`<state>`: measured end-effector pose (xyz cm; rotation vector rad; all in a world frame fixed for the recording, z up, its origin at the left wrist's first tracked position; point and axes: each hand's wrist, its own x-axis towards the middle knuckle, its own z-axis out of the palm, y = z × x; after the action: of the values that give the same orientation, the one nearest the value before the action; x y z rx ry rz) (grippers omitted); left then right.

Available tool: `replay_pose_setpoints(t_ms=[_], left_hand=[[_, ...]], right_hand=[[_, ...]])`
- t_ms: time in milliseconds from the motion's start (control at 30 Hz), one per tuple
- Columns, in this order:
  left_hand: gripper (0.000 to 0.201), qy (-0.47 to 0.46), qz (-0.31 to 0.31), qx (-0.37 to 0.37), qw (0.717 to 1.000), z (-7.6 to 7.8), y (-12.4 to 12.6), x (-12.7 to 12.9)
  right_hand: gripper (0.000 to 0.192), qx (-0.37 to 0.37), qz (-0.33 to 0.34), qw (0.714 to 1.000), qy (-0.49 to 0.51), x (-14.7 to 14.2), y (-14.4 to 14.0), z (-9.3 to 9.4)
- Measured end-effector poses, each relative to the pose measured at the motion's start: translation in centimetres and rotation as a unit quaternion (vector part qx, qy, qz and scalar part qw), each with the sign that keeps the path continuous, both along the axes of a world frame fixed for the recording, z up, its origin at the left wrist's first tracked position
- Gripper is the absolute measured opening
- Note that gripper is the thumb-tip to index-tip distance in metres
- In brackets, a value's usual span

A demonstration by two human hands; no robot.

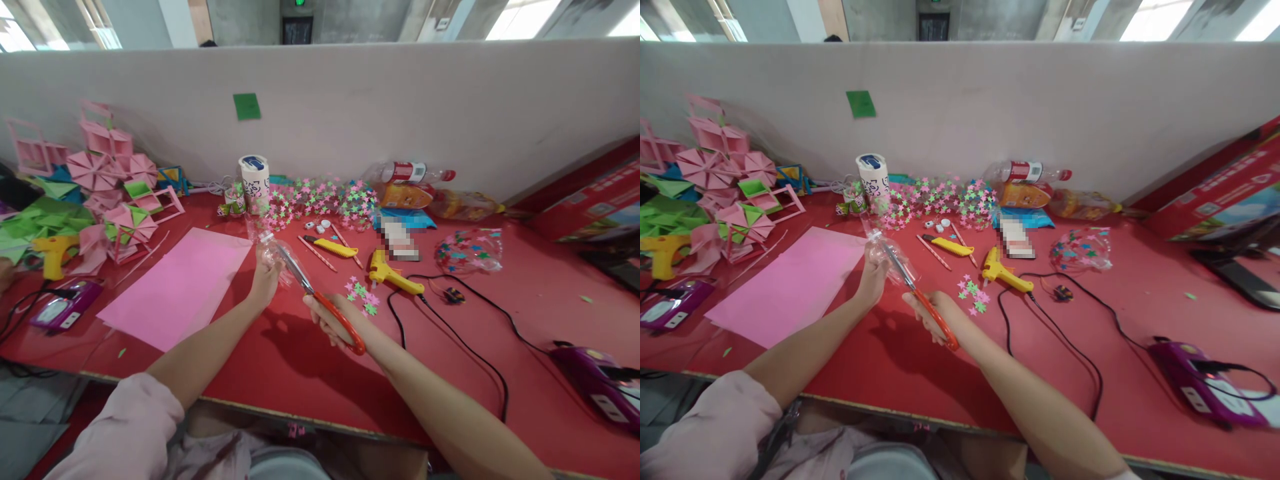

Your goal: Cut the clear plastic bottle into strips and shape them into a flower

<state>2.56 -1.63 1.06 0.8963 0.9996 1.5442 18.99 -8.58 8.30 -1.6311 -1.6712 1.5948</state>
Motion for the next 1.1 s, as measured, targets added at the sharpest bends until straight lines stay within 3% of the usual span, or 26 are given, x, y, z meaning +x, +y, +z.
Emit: replay_pose_setpoints(t_ms=[133, 300, 400, 800, 1100], left_hand=[[0.054, 0.029, 0.019, 0.032, 0.999, 0.0, 0.3, -0.4], [0.051, 0.111, 0.070, 0.080, 0.988, 0.6, 0.5, -0.9], [0.051, 0.132, 0.051, 0.089, 0.986, 0.7, 0.3, -0.9], [0.042, 0.064, 0.026, 0.047, 0.996, 1.9, -0.3, -0.4], [0.040, 0.045, 0.021, 0.084, 0.995, 2.2, -0.3, -0.8]], right_hand=[[0.053, 0.003, 0.004, 1.000, -0.022, 0.1, 0.0, 0.7], [0.053, 0.009, 0.015, 1.000, 0.018, 0.6, 0.2, 0.8], [0.051, 0.013, 0.018, 1.000, 0.013, 0.7, 0.3, 0.7], [0.054, 0.000, -0.003, 1.000, 0.005, 0.4, 0.2, 1.0], [0.053, 0.012, 0.011, 1.000, 0.002, 0.8, 0.2, 1.5]])
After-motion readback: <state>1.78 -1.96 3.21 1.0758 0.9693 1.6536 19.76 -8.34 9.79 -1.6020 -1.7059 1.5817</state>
